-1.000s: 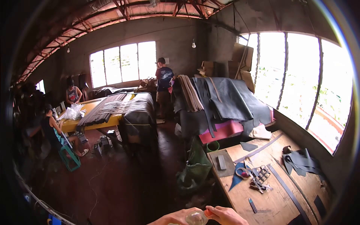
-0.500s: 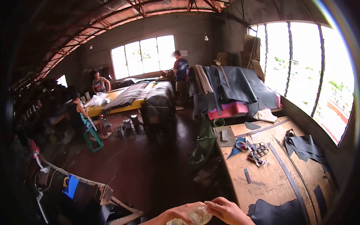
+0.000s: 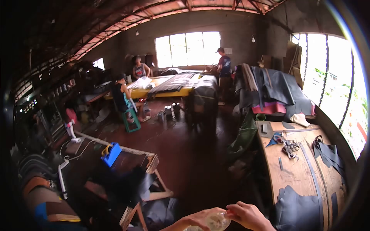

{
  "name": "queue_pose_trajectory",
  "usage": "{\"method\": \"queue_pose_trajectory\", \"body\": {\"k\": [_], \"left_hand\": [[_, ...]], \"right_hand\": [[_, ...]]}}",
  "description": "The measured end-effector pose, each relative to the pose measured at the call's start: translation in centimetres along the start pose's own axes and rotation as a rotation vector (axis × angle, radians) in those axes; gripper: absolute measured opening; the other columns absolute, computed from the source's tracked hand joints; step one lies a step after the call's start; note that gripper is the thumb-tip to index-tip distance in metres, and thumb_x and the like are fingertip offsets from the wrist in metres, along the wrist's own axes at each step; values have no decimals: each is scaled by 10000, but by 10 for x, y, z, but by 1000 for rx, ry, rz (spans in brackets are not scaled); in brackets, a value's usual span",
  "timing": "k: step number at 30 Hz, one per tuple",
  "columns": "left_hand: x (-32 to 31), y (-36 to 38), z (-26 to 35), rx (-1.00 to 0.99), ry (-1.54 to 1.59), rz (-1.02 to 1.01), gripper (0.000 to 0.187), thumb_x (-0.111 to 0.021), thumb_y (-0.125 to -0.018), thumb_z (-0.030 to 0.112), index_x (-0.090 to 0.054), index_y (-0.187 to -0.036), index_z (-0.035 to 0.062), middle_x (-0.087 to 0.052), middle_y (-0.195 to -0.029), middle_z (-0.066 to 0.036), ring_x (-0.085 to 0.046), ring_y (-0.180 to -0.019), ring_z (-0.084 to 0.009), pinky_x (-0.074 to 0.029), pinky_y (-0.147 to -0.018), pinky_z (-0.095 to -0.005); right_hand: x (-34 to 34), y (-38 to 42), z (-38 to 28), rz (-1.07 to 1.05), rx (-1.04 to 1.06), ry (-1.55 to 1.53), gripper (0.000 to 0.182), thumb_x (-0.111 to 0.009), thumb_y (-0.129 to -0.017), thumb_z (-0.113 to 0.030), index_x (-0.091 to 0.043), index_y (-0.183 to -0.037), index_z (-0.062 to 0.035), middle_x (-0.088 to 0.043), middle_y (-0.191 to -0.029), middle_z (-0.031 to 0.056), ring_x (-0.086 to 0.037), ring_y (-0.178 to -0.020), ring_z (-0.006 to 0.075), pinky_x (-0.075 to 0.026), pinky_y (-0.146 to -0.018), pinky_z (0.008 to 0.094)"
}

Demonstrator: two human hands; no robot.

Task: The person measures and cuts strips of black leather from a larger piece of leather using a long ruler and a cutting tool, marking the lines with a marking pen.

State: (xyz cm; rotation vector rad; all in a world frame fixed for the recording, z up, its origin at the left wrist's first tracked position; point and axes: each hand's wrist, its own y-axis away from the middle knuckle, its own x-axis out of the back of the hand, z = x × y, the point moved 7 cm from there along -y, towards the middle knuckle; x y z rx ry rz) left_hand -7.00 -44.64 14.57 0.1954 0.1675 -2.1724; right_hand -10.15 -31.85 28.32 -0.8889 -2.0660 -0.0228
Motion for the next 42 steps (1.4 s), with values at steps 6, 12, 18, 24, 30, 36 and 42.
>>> {"method": "queue_pose_trajectory", "body": {"k": [6, 12, 18, 24, 30, 36, 42], "left_hand": [[-58, 71, 24, 128, -159, 340, 918, -870, -628, 312, -452, -1410, 78, -605, -1232, -100, -602, -1146, -248, -442, -1027, -388], [-104, 110, -2, -37, -325, 354, 947, -911, -588, 314, -471, -1390, 71, -612, -1226, -96, -596, -1150, -230, -453, -1016, -378], [-171, 134, -19, -117, -407, 352, 975, -952, -548, 316, -490, -1369, 64, -619, -1220, -92, -591, -1154, -211, -464, -1004, -367], [-245, 151, -51, -132, -314, 372, 1021, -982, -512, 358, -501, -1362, 60, -613, -1229, -111, -589, -1163, -220, -469, -1008, -365], [-324, 184, -66, -287, -896, 510, 978, -934, -580, 429, -494, -1374, 62, -543, -1328, -147, -546, -1239, -326, -463, -1035, -425], [-374, 229, -105, -228, -1014, 543, 977, -922, -562, 399, -493, -1361, 36, -538, -1331, -189, -547, -1218, -377, -476, -1022, -449], [-429, 297, -148, -307, -924, 523, 765, -866, -644, 274, -526, -1297, 67, -629, -1190, -146, -633, -1076, -332, -514, -913, -433]], "right_hand": [[-37, 48, -18, 70, -429, 419, 361, -728, -866, -382, -629, -709, -72, -646, -735, 165, -636, -659, 359, -483, -569, 446], [-34, 94, -78, 85, -65, 184, 248, -734, -868, -299, -692, -917, -60, -683, -827, 151, -684, -768, 340, -540, -651, 412], [-13, 167, -128, -80, 42, 83, 309, -716, -896, -186, -655, -1177, -71, -688, -941, 140, -693, -816, 330, -560, -716, 386], [-15, 261, -130, -43, -120, -235, 244, -657, -939, -193, -636, -1148, -70, -687, -965, 143, -682, -897, 348, -546, -750, 417], [-52, 329, -116, 106, -319, 34, 205, -692, -908, -258, -616, -926, -68, -676, -804, 174, -669, -769, 392, -520, -672, 450], [-102, 401, -130, 59, -676, 211, 416, -693, -882, -479, -604, -950, -78, -709, -793, 162, -697, -778, 376, -537, -701, 472], [-184, 510, -164, -31, -881, 209, 378, -713, -874, -416, -587, -935, -66, -699, -776, 164, -701, -747, 349, -526, -672, 464]]}}
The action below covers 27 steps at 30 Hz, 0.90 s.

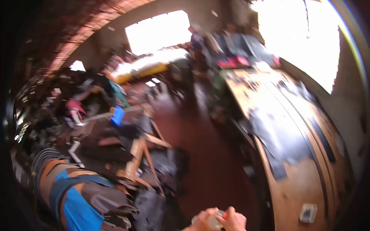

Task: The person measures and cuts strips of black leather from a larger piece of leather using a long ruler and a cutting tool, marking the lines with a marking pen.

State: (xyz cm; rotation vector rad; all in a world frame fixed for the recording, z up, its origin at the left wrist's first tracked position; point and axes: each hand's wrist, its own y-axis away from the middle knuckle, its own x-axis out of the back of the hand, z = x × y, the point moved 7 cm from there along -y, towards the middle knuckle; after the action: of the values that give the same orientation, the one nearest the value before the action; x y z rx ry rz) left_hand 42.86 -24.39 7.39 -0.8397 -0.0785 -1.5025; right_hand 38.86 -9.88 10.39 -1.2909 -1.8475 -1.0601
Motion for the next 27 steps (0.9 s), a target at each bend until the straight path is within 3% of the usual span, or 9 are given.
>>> {"method": "queue_pose_trajectory", "body": {"k": [2, 3, 7, 11, 13, 19, 22, 25, 27], "left_hand": [[-31, 31, -1, 40, 55, -60, 733, -892, -583, 303, -550, -1199, 98, -647, -1165, -158, -652, -1005, -383, -528, -857, -457], [-47, 27, 11, 238, 132, -404, 723, -893, -551, 317, -567, -1147, 67, -640, -1085, -164, -640, -944, -397, -523, -826, -446], [-101, 193, -17, 444, -279, -612, 835, -823, -736, 286, -414, -1404, -2, -481, -1376, -238, -516, -1210, -415, -474, -983, -486], [-105, 322, -23, 842, -296, -1142, 720, -796, -771, 308, -463, -1330, 0, -601, -1189, -233, -585, -1124, -416, -484, -959, -489], [-100, 320, -10, 826, -282, -1095, 697, -792, -778, 304, -469, -1319, 6, -611, -1169, -228, -596, -1102, -408, -489, -947, -487], [-125, 373, 13, 925, -261, -1023, 645, -780, -794, 265, -478, -1307, 17, -622, -1122, -204, -609, -1071, -366, -501, -901, -477], [-138, 398, 33, 854, -297, -1017, 622, -781, -793, 235, -489, -1298, 19, -615, -1078, -174, -607, -1041, -345, -508, -875, -462], [-149, 402, 62, 766, -273, -969, 573, -766, -796, 198, -515, -1279, 17, -594, -1019, -138, -602, -992, -311, -511, -843, -439], [-154, 413, 69, 770, -288, -926, 554, -756, -792, 183, -528, -1269, 18, -590, -997, -130, -601, -975, -300, -508, -829, -437]], "right_hand": [[-19, 37, 32, -89, -96, -53, 520, -763, -774, -526, -539, -941, -88, -690, -783, 145, -702, -757, 354, -545, -688, 477], [-29, 54, 39, -63, -63, -17, 523, -758, -786, -504, -524, -979, -78, -689, -756, 144, -701, -743, 359, -545, -651, 489], [-100, 121, 114, 43, -275, -86, 534, -783, -773, -437, -514, -997, -34, -697, -746, 179, -699, -716, 390, -560, -653, 478], [-141, 195, 215, 73, -775, -298, 574, -795, -751, -438, -541, -1062, -28, -714, -929, 227, -704, -910, 397, -550, -802, 481], [-155, 240, 260, 158, -1015, -331, 576, -808, -738, -438, -559, -1059, -28, -715, -947, 224, -705, -914, 385, -542, -815, 472], [-194, 338, 399, 503, -1125, -170, 493, -853, -712, -369, -580, -928, -20, -692, -867, 194, -692, -840, 368, -523, -757, 447], [-209, 375, 446, 452, -1268, -223, 541, -830, -722, -392, -538, -1035, -61, -688, -963, 188, -679, -933, 388, -512, -799, 487], [-219, 403, 492, 623, -1273, -196, 446, -843, -716, -367, -657, -916, -14, -703, -895, 184, -685, -856, 361, -509, -755, 458], [-278, 443, 570, 732, -1246, -200, 408, -844, -743, -339, -626, -811, -1, -632, -635, 94, -608, -506, 200, -485, -482, 374]]}}
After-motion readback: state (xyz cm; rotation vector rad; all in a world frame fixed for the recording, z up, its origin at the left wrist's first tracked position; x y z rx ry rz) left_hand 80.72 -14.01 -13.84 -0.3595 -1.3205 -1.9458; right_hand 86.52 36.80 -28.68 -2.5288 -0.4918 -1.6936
